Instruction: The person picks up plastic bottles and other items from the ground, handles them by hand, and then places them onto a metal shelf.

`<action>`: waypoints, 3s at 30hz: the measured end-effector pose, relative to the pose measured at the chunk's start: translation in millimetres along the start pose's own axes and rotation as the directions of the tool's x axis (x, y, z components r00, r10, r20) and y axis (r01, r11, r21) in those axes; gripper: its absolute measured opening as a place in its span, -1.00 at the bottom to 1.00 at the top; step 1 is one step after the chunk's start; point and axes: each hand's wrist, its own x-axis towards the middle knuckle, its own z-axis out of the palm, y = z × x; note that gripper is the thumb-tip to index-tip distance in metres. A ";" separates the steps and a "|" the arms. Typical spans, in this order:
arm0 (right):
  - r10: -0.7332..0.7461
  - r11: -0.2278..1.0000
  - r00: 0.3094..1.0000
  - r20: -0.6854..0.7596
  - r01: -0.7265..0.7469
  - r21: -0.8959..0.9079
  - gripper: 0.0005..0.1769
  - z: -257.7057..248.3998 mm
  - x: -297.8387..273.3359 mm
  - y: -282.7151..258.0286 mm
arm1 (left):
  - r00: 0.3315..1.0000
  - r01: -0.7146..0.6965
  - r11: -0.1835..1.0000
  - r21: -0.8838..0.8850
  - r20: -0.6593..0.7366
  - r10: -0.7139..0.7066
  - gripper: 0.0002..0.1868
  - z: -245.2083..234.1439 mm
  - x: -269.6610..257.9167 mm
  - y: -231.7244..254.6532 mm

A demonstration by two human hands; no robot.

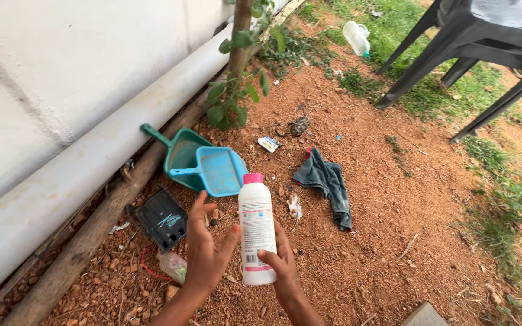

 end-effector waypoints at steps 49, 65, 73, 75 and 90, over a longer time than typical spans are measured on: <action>-0.079 0.978 0.997 0.024 0.083 -0.191 0.15 -1.2 26.9 -174.6 | 0.595 0.801 0.566 -0.197 0.378 -0.709 -0.49 16.2 69.1 117.7; -0.112 0.989 0.985 0.131 0.124 -0.084 0.06 133.7 -90.2 -482.2 | 0.657 0.699 0.464 -0.545 0.231 -0.718 -0.52 -147.6 143.4 399.9; -0.152 0.986 0.969 0.194 0.163 -0.041 0.01 224.1 -156.5 -594.8 | 0.750 0.616 0.609 -0.500 0.138 -0.646 -0.45 -234.1 187.9 562.3; -0.179 0.983 0.955 0.235 0.164 0.082 -0.03 245.1 -172.8 -616.4 | 0.829 0.503 0.645 -0.575 0.112 -0.547 -0.45 -251.7 195.3 588.1; -0.132 0.969 0.924 0.359 0.044 0.243 -0.13 357.7 -307.9 -703.6 | 0.924 0.338 0.633 -0.696 0.120 -0.362 -0.40 -381.2 154.0 738.3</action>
